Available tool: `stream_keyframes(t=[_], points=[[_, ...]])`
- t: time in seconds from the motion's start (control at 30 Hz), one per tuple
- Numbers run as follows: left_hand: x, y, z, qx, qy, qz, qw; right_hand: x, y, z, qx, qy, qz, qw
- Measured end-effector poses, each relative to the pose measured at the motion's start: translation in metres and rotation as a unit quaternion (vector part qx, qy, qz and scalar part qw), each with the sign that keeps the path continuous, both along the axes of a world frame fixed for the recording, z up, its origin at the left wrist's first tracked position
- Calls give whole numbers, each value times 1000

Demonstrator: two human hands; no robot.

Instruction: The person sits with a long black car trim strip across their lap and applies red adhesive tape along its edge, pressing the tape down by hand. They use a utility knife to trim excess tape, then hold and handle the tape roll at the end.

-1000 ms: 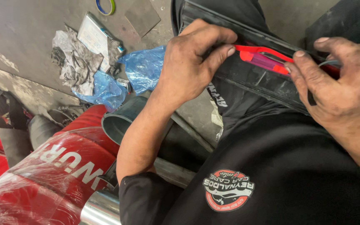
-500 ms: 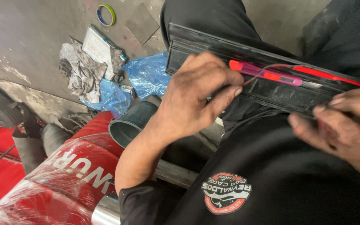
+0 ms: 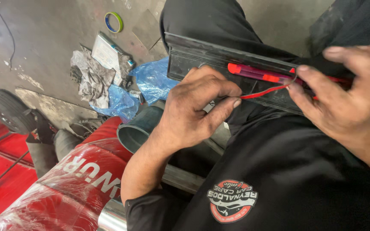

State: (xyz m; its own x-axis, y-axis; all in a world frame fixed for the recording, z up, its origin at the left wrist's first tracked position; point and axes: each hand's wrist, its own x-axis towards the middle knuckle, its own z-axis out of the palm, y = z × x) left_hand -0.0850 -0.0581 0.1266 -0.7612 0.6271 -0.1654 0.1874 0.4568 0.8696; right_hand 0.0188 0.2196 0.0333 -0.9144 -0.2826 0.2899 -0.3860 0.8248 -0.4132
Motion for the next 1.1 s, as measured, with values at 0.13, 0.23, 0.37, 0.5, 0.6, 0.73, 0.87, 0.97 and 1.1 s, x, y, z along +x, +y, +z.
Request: stream_keyframes(t=[0.13, 0.23, 0.37, 0.5, 0.6, 0.73, 0.87, 0.97, 1.1], points=[[-1, -3, -1, 7, -38, 32, 999, -17, -7, -5, 23, 55, 10, 998], [0, -7, -4, 11, -55, 40, 998, -20, -7, -7, 14, 55, 37, 998], [3, -13, -7, 16, -61, 35, 997, -22, -13, -8, 53, 82, 41, 994], [4, -15, -9, 17, -76, 34, 996, -28, -20, -8, 82, 104, 53, 990], [2, -14, -13, 17, -95, 52, 994, -32, -21, -3, 106, 116, 66, 985], [-1, -13, -22, 27, -113, 87, 989, -34, -22, 5, 120, 102, 63, 986], [-3, -15, -31, 28, -87, 100, 991, -25, -20, 6, 42, 6, 39, 998], [-6, -14, -46, 70, -34, 92, 993, -10, -4, -1, -61, -122, 16, 990], [-9, -10, -65, 140, 18, 110, 984, 8, 12, -22, -155, -194, -13, 969]])
